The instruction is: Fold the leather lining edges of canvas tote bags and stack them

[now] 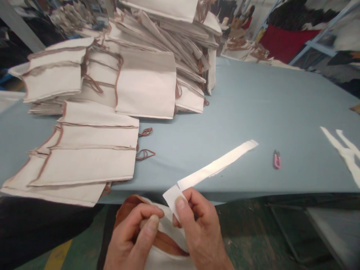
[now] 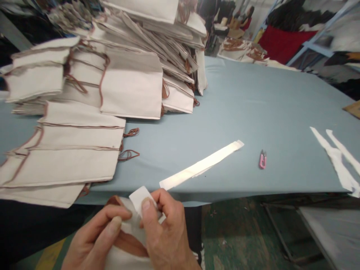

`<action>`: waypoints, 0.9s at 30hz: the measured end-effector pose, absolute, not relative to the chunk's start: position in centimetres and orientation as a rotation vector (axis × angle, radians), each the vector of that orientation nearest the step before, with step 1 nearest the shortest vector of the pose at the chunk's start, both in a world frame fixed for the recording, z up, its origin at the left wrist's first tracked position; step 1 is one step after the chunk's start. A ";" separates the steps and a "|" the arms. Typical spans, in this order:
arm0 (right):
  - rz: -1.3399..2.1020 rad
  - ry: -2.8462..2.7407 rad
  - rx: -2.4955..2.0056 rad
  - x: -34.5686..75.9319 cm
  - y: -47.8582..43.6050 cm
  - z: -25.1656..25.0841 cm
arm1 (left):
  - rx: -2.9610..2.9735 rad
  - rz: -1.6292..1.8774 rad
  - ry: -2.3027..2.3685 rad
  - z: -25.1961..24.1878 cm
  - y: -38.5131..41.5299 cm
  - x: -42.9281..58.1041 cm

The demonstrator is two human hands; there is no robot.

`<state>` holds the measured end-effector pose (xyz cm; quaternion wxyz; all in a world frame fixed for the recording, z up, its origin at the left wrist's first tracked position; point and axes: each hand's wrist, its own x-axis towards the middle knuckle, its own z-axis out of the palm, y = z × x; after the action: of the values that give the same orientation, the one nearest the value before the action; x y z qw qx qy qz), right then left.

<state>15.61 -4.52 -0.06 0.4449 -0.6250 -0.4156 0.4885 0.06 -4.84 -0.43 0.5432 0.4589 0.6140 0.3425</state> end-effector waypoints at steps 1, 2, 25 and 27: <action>1.227 -1.089 -1.555 15.9 -4.5 0.0 | 1.055 0.785 1.434 0.1 -4.4 0.1; 1.248 -1.145 -1.562 16.1 -4.5 0.2 | 1.030 0.762 1.405 0.6 -3.9 0.2; 1.396 -1.290 -1.576 18.3 -4.6 2.6 | 1.152 0.697 1.229 1.9 -2.9 0.1; 1.399 -1.281 -1.585 18.2 -4.6 2.8 | 1.117 0.727 1.253 2.2 -3.0 0.3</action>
<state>18.16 -4.58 2.78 0.3286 -0.6057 -0.4893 0.5345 0.27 -2.97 2.19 0.6101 0.4839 0.5426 0.3150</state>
